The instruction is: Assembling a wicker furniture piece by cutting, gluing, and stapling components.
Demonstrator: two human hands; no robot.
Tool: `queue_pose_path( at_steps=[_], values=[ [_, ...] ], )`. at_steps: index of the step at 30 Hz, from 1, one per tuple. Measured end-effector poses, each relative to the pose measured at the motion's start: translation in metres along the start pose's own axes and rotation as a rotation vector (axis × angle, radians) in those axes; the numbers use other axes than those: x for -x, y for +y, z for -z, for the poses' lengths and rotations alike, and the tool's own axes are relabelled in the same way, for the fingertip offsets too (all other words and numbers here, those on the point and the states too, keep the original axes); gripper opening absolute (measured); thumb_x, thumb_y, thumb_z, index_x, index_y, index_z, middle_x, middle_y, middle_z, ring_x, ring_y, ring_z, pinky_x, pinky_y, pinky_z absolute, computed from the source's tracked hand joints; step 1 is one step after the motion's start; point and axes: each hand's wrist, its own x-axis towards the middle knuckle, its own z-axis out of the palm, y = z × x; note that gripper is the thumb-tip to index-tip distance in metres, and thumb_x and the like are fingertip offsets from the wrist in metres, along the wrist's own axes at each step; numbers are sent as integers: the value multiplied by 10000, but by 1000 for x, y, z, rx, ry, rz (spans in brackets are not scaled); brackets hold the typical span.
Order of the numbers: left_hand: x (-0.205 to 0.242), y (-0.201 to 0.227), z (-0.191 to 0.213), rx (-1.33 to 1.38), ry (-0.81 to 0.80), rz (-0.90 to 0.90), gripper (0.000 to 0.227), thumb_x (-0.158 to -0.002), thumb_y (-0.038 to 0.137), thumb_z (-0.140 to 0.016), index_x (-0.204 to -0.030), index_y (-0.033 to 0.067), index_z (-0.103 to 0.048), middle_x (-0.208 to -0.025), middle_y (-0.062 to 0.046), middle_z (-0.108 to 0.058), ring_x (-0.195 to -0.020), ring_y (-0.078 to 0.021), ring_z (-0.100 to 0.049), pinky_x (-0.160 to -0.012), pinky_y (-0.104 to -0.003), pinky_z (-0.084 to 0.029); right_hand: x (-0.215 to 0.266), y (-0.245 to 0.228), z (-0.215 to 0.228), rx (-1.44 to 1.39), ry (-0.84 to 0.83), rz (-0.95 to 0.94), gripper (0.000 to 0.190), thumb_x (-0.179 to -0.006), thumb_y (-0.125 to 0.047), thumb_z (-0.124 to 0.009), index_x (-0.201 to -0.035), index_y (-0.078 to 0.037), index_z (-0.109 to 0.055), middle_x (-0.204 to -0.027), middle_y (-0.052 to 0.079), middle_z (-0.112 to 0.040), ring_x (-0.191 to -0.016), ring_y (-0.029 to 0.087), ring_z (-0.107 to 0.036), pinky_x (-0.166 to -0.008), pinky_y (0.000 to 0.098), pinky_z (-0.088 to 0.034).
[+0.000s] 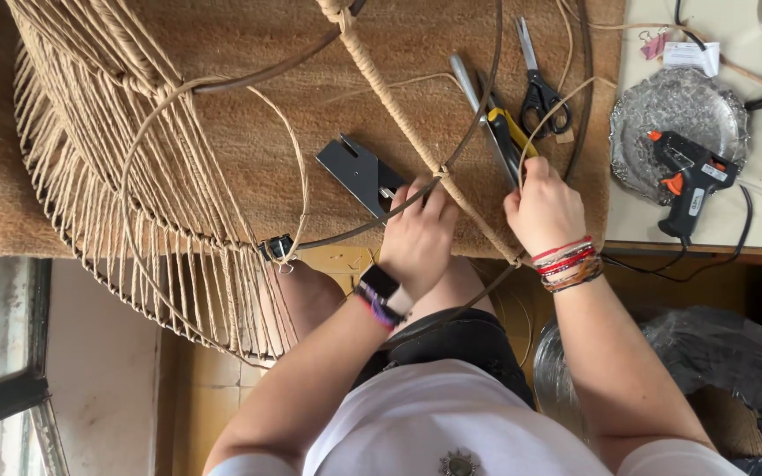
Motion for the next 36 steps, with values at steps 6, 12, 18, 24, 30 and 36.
queue_pose_path(
  at_steps=[6, 12, 18, 24, 30, 36],
  values=[
    [-14, -5, -45, -21, -28, 93, 190, -970, 161, -600, -1124, 129, -705, -958, -107, -669, -1235, -341, -550, -1159, -519, -322, 9, -14, 30, -146, -93, 32, 498, -964, -56, -486, -1447, -30, -367, -1167, 316, -628, -936, 552, -698, -811, 637, -578],
    [1, -7, -38, 75, -71, 65, 117, -897, 127, -623, -938, 99, -729, -1014, -88, -651, -1230, -305, -530, -1111, -515, -337, 21, -28, 59, -273, -71, 59, 655, -997, 9, -459, -1583, -256, -340, -1140, 282, -625, -966, 555, -689, -839, 621, -587],
    [26, 15, 39, 15, -372, 163, 194, -902, 249, -688, -1059, 155, -753, -904, -25, -688, -1132, -264, -584, -1066, -468, -345, 24, -12, 66, -502, 67, 108, 631, -950, 90, -622, -1544, -51, -461, -1101, 365, -674, -880, 489, -709, -734, 533, -618],
    [24, 17, 50, 113, -414, 174, 252, -876, 246, -712, -1098, 130, -738, -936, -74, -722, -928, -272, -676, -920, -421, -480, 33, 15, 33, -880, 114, -23, 360, -923, 75, -708, -1270, -17, -675, -978, 267, -718, -695, 258, -715, -504, 314, -595],
    [-7, 42, 55, 339, -138, 55, 256, -871, 198, -726, -1116, 125, -745, -1137, -92, -691, -994, -309, -726, -846, -424, -590, 46, 18, 15, -941, 276, -16, 310, -951, 130, -679, -1232, 7, -722, -1036, 274, -734, -794, 244, -735, -595, 295, -615],
    [-32, 61, 34, 266, -112, -29, 328, -928, 78, -566, -1237, 48, -673, -1241, -183, -667, -1105, -331, -713, -905, -425, -613, 54, 0, 24, -724, 466, 159, 315, -836, 143, -787, -1063, -73, -824, -974, 130, -777, -821, 279, -749, -682, 325, -628]
  ],
)
